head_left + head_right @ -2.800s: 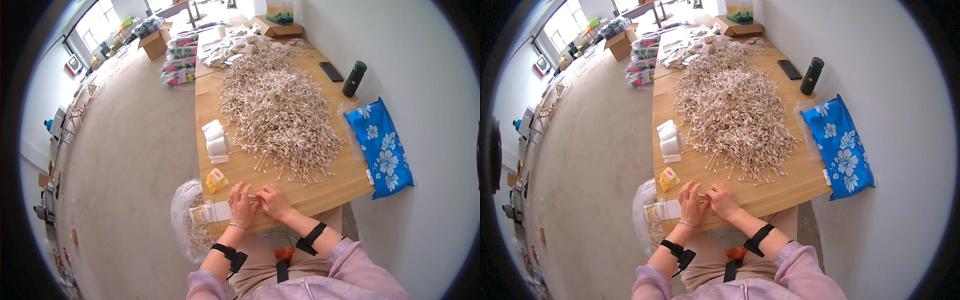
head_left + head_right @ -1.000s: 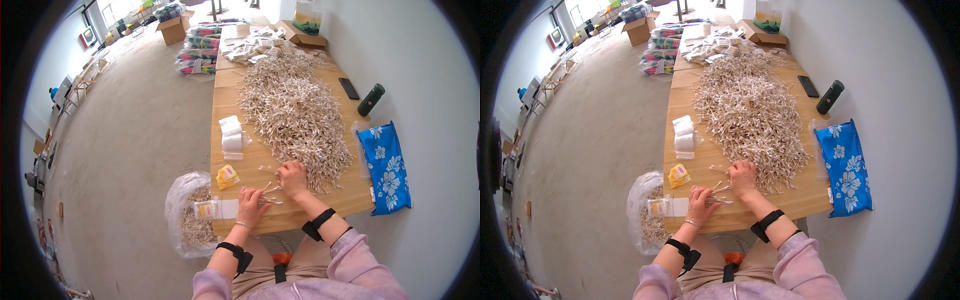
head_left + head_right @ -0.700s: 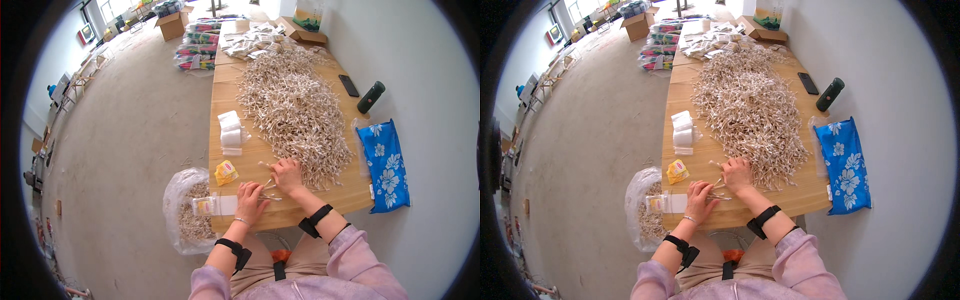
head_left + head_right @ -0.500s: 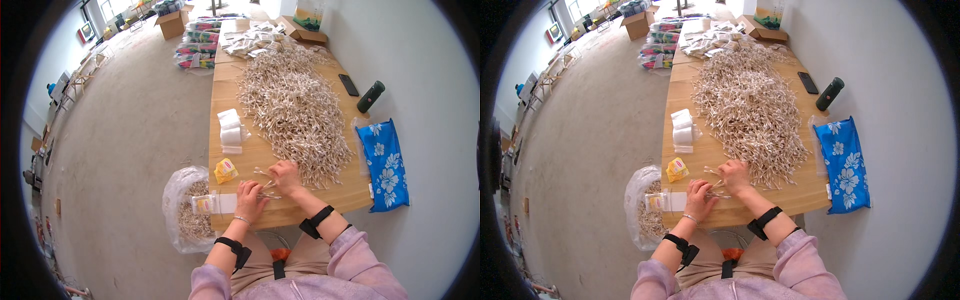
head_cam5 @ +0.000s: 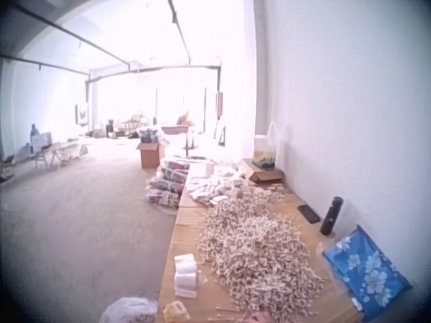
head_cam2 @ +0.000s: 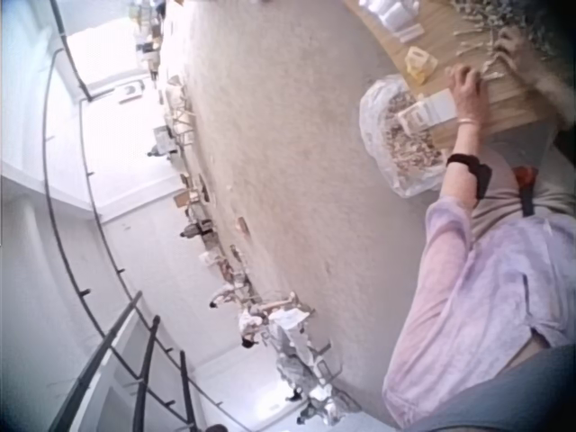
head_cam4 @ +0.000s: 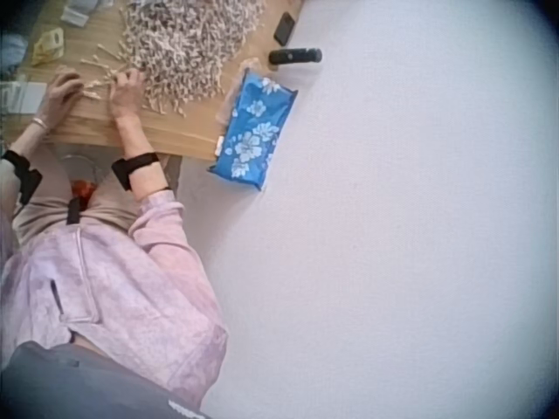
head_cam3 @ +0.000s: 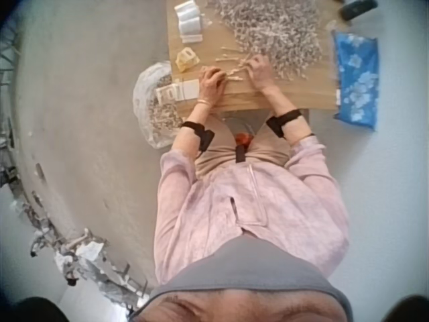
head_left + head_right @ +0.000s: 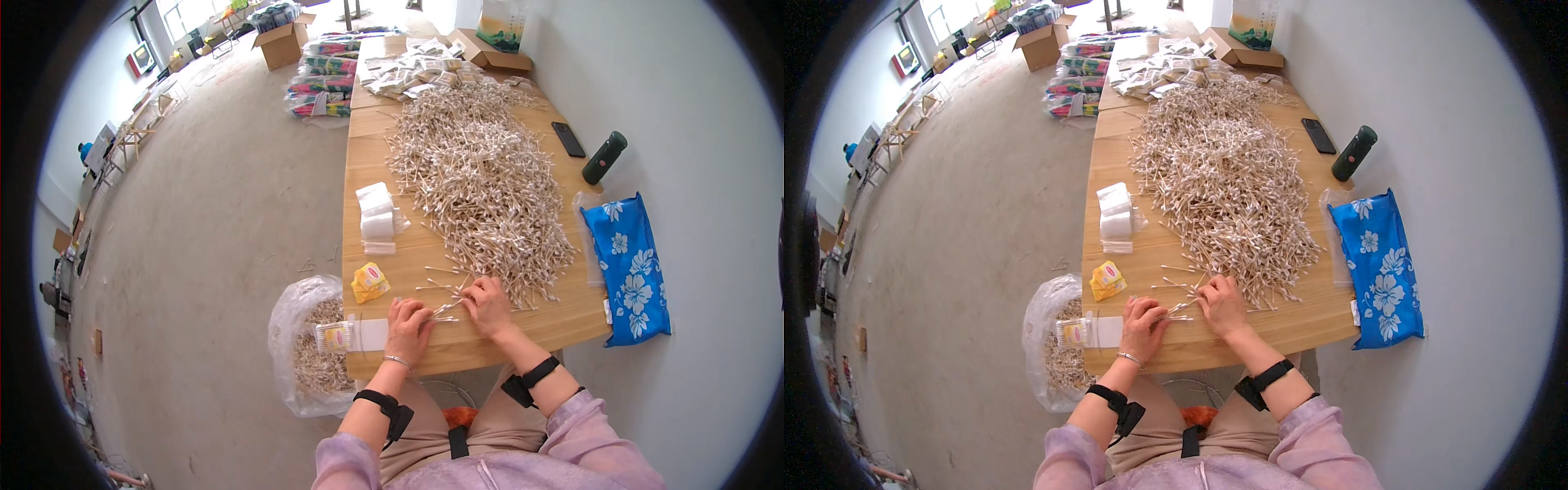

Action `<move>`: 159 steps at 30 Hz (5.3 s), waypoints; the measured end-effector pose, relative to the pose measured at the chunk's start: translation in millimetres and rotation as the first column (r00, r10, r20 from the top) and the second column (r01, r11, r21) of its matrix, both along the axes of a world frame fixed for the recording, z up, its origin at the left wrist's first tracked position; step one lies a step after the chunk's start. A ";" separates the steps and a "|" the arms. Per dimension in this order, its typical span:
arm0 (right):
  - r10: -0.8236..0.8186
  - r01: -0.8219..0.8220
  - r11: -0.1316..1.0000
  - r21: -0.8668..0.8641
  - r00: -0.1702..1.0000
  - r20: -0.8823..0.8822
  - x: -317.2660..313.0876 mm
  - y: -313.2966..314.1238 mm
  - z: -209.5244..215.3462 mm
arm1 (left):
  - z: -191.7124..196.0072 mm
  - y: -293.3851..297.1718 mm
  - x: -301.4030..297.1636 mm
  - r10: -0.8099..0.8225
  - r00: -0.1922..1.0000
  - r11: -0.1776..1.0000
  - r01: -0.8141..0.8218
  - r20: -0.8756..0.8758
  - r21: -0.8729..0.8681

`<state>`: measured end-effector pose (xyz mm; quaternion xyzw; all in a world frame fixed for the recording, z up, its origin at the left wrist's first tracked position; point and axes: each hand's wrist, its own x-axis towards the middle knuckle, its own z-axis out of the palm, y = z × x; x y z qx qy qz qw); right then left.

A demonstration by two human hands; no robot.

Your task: The person is manually counting and arranging cotton swabs into small plastic containers.

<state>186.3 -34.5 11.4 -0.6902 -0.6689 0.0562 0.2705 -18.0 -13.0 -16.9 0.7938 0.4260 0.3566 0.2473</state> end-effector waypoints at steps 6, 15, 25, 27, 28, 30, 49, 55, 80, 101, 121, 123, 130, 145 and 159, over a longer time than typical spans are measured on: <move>0.032 -0.032 0.999 -0.009 0.999 0.023 18.3 -6.2 -1.3 | 3.9 -2.2 1.1 0.024 1.000 1.000 -0.024 0.012 -0.015; 0.101 -0.109 0.993 0.045 0.984 0.144 -0.6 -8.1 8.0 | 1.8 -0.7 -2.5 0.018 1.000 1.000 -0.018 0.013 0.024; -0.012 0.013 1.000 -0.001 0.973 0.229 15.9 -17.9 -6.1 | -4.6 1.3 -1.8 0.040 0.994 0.998 -0.046 0.105 0.051; -0.062 0.064 0.998 -0.003 0.966 0.250 16.5 -15.4 -5.4 | -3.4 2.8 -2.2 0.027 0.996 0.998 -0.032 0.090 0.055; -0.075 0.073 0.997 0.019 0.964 0.255 14.8 -12.6 -3.2 | -1.7 1.7 -2.4 0.005 0.997 0.998 -0.009 0.075 0.056; -0.088 0.080 0.996 0.041 0.962 0.258 8.1 -7.9 -1.7 | 0.6 -1.9 -1.6 -0.005 0.998 0.998 0.001 0.059 0.060; 0.127 -0.126 0.991 -0.031 0.992 0.020 -50.5 37.6 -4.3 | 10.1 -3.4 1.3 0.079 0.995 0.996 -0.077 0.057 -0.044; 0.140 -0.139 0.990 0.020 0.988 -0.070 -27.0 16.6 -11.9 | 5.4 -2.4 -1.5 0.060 0.998 0.998 -0.060 -0.015 -0.015; -0.035 0.037 0.997 -0.063 0.999 0.031 -1.0 -18.8 -9.7 | -12.1 -4.0 1.4 0.012 0.998 0.999 -0.014 0.056 0.037; 0.029 -0.029 1.000 -0.005 0.995 0.098 -71.0 -30.1 -19.8 | 3.7 1.5 -6.6 0.048 0.993 0.998 -0.043 0.106 -0.048; 0.316 -0.245 0.935 -0.258 0.905 0.284 -67.7 -45.8 -11.6 | -13.8 10.5 -11.5 0.313 0.695 0.883 0.038 0.648 -0.467; 0.328 -0.251 0.929 -0.271 0.898 0.292 -69.7 -50.9 -9.9 | -14.5 10.5 -14.0 0.308 0.698 0.883 0.044 0.646 -0.468; 0.345 -0.268 0.916 -0.297 0.905 0.249 -66.2 -44.2 -7.5 | -17.9 11.7 -14.9 0.298 0.672 0.886 0.071 0.678 -0.459; 0.355 -0.287 0.917 -0.276 0.902 0.244 -65.8 -51.0 -7.5 | -15.8 11.9 -16.4 0.317 0.658 0.884 0.055 0.683 -0.463; 0.169 -0.171 0.985 -0.028 0.984 -0.060 -50.0 -37.7 -7.8 | -17.5 12.1 -15.4 0.313 0.664 0.893 0.038 0.679 -0.449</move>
